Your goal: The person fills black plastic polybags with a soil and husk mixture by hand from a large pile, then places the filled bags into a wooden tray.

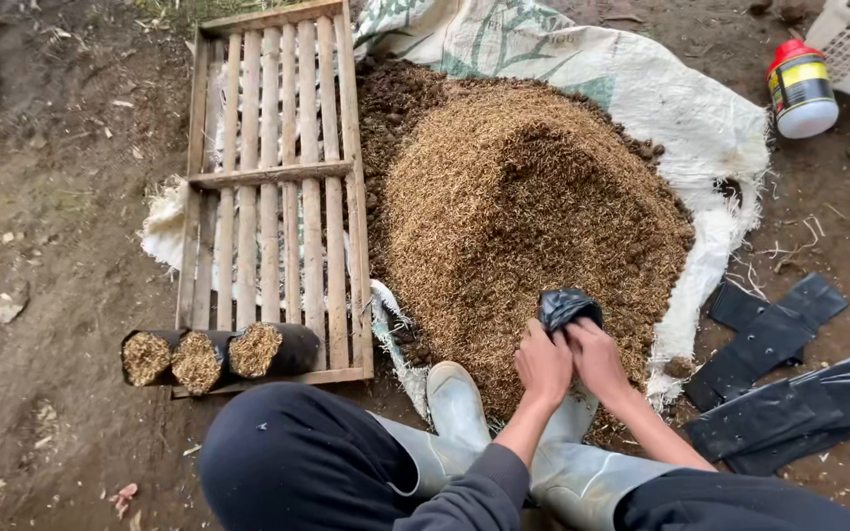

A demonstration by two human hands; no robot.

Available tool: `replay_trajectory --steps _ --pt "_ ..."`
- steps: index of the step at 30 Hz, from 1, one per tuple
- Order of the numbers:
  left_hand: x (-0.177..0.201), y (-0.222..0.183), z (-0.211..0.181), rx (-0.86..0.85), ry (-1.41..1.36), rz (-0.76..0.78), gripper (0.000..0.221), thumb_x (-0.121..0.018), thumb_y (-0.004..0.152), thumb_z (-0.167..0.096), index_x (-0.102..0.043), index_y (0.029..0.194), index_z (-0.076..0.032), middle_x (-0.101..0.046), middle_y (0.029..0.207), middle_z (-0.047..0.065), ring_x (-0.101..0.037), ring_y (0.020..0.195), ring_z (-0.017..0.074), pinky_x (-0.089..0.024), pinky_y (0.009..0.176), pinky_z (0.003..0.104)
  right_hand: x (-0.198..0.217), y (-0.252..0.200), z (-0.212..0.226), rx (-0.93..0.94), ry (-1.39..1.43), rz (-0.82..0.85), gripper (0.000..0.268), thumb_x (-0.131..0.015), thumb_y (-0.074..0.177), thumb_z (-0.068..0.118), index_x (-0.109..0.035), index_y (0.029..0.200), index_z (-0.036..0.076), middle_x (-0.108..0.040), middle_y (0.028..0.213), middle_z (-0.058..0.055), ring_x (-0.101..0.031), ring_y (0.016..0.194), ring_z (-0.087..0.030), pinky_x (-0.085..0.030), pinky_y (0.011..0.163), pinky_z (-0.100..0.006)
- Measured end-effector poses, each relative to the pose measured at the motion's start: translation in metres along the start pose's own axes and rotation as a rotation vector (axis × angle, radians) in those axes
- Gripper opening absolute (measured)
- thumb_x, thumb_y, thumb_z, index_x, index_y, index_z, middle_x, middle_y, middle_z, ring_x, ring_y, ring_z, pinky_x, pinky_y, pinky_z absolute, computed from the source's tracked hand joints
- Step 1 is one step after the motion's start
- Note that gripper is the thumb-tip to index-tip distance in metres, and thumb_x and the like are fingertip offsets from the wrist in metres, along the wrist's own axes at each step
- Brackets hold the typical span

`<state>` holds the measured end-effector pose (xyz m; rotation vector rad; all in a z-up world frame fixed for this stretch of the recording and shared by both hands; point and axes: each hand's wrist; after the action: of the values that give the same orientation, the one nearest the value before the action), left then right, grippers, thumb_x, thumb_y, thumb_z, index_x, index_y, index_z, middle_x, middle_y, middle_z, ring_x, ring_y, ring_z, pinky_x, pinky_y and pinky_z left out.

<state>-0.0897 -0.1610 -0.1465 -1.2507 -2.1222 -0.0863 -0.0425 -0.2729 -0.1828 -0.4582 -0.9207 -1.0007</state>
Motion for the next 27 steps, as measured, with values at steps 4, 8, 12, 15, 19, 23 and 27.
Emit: replay_trajectory --steps 4,8,12,15,19,23,27 --pt "-0.008 0.009 0.018 -0.186 0.184 -0.035 0.018 -0.054 0.092 -0.013 -0.058 0.107 -0.003 -0.069 0.094 0.021 -0.072 0.074 0.0477 -0.06 0.064 0.056 -0.029 0.022 -0.058 0.258 -0.29 0.113 0.007 -0.067 0.086 0.018 -0.073 0.088 0.02 -0.075 0.095 -0.004 -0.071 0.104 -0.025 -0.057 0.096 -0.036" --pt "-0.016 0.015 0.033 -0.435 0.254 -0.155 0.013 -0.053 0.089 -0.015 -0.059 0.099 -0.009 -0.065 0.08 0.014 -0.071 0.061 0.0397 -0.058 0.052 0.051 -0.039 0.031 -0.067 0.204 -0.526 0.314 0.017 -0.06 0.085 0.02 -0.072 0.074 0.017 -0.07 0.075 -0.004 -0.071 0.095 -0.025 -0.062 0.076 -0.038" --pt "-0.019 0.017 0.04 -0.516 0.263 -0.18 0.009 -0.05 0.087 -0.013 -0.056 0.093 -0.012 -0.063 0.077 0.011 -0.07 0.06 0.0366 -0.056 0.052 0.048 -0.048 0.042 -0.063 0.099 -0.598 0.389 0.028 -0.054 0.088 0.01 -0.073 0.068 0.011 -0.073 0.069 -0.011 -0.076 0.088 -0.033 -0.061 0.068 -0.046" --pt "-0.017 0.023 0.036 -0.536 0.257 -0.19 0.008 -0.051 0.086 -0.013 -0.055 0.092 -0.014 -0.064 0.078 0.011 -0.069 0.06 0.037 -0.055 0.053 0.047 -0.029 0.05 -0.032 0.019 -0.61 0.397 0.027 -0.055 0.089 0.008 -0.076 0.073 0.01 -0.075 0.073 -0.013 -0.077 0.094 -0.033 -0.062 0.073 -0.047" --pt "0.002 0.019 0.019 -0.514 0.154 -0.189 0.01 -0.054 0.088 -0.015 -0.057 0.098 -0.014 -0.064 0.083 0.012 -0.069 0.065 0.041 -0.056 0.059 0.051 -0.007 0.03 0.015 -0.151 -0.493 0.404 0.023 -0.057 0.09 0.011 -0.08 0.092 0.005 -0.078 0.094 -0.017 -0.072 0.11 -0.036 -0.06 0.087 -0.052" --pt "0.019 0.004 -0.007 -0.045 -0.142 -0.115 0.015 -0.054 0.094 -0.022 -0.051 0.104 -0.011 -0.066 0.09 0.017 -0.072 0.076 0.0431 -0.057 0.066 0.05 0.013 0.013 0.026 -0.069 -0.126 0.149 0.023 -0.058 0.09 0.005 -0.074 0.106 0.007 -0.075 0.105 -0.017 -0.071 0.107 -0.037 -0.058 0.093 -0.048" --pt "-0.026 0.008 0.023 0.388 -0.209 0.131 0.042 -0.054 0.092 -0.051 -0.054 0.109 -0.012 -0.069 0.089 0.019 -0.072 0.088 0.047 -0.055 0.071 0.055 -0.006 0.013 -0.018 -0.028 -0.238 0.112 0.024 -0.061 0.094 0.015 -0.07 0.117 0.017 -0.071 0.114 -0.011 -0.07 0.109 -0.033 -0.06 0.094 -0.047"
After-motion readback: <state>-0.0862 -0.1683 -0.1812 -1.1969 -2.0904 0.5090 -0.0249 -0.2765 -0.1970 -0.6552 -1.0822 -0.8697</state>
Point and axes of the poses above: each hand's wrist, its own y-axis towards the middle knuckle, its own x-axis out of the back of the hand, z = x × y
